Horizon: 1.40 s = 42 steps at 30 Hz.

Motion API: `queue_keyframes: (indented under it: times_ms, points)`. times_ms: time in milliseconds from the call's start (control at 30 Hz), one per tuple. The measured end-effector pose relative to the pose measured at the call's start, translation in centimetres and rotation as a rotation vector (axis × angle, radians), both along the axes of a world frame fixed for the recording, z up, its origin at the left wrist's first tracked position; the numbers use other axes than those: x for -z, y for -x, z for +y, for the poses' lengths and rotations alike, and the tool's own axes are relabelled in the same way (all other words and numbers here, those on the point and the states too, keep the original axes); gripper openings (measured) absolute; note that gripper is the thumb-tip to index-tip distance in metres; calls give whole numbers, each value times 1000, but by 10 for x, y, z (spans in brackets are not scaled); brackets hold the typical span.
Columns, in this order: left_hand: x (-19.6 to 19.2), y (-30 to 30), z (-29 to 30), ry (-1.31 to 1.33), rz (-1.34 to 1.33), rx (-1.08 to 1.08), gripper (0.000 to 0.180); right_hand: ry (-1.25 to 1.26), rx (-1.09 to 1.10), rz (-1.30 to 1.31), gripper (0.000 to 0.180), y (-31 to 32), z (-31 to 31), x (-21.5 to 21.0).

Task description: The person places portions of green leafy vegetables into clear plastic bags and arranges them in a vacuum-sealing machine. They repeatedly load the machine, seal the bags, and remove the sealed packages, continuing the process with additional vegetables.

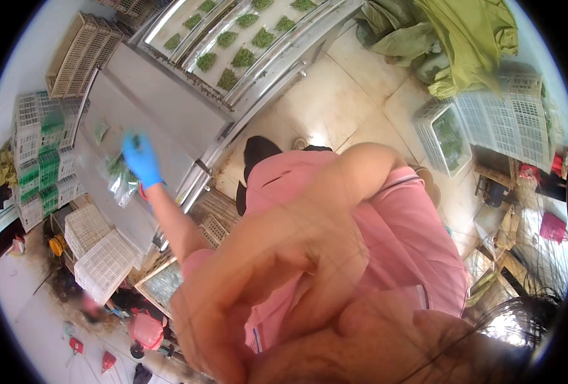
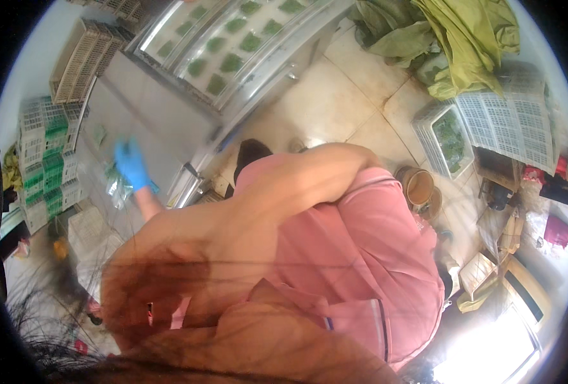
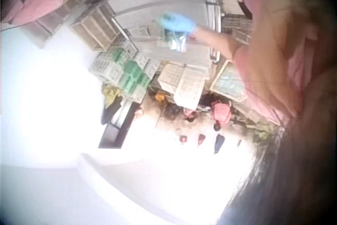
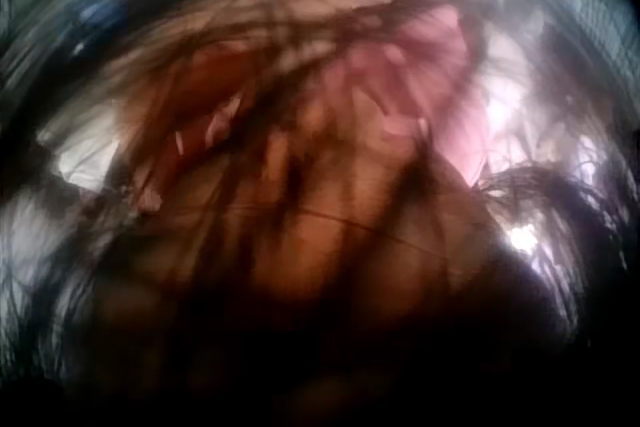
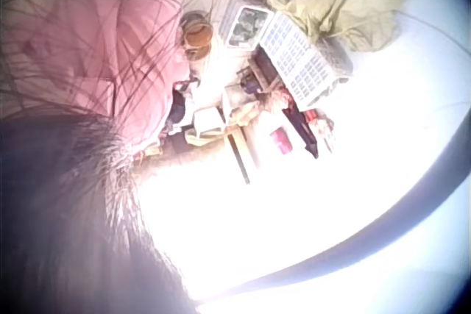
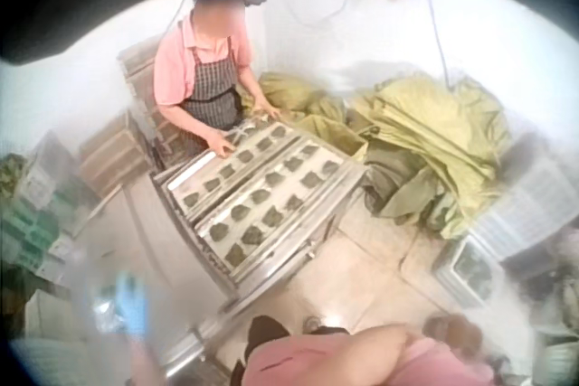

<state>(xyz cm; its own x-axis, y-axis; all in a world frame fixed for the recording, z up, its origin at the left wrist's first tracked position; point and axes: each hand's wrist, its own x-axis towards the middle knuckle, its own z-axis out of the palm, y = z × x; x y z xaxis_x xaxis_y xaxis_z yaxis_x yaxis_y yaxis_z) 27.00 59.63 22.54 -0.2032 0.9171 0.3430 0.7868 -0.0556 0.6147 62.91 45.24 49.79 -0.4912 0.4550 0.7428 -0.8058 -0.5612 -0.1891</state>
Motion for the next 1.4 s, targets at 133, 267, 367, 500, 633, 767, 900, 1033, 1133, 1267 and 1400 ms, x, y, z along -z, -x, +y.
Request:
queue_keyframes:
  times_ms: [133, 267, 367, 500, 633, 767, 900, 1033, 1133, 1267, 1400]
  points:
    - [0, -186, -1, 114, -198, 300, 39, 146, -68, 14, 36, -55, 19, 3]
    - [-2, -271, 28, 208, -185, 416, 38, 150, 47, -45, 35, -109, 57, 12]
    - [25, -279, 81, 416, -198, 329, 39, 96, 150, -38, 33, -146, 95, 28]
    - [76, -270, 130, 263, -93, 235, 42, 145, 187, -27, 32, -186, 146, 43]
    - [101, -283, 144, 241, -61, 56, 45, 184, 336, -119, 32, -215, 198, 36]
    - [109, -287, 155, 289, -68, -106, 46, 262, 193, -177, 35, -241, 242, 34]
    - [118, -273, 150, 203, 2, -211, 45, 297, 39, -172, 37, -254, 273, 35]
    - [126, -262, 146, 172, 177, -272, 45, 313, -93, -160, 40, -261, 296, 37]
    - [124, -268, 145, 173, 148, -314, 45, 348, -171, -152, 43, -269, 315, 39]
    - [126, -260, 135, 202, 55, -483, 48, 362, -319, -159, 46, -279, 335, 31]
    - [94, -302, 146, 191, 83, -521, 46, 389, -394, -187, 50, -278, 359, 44]
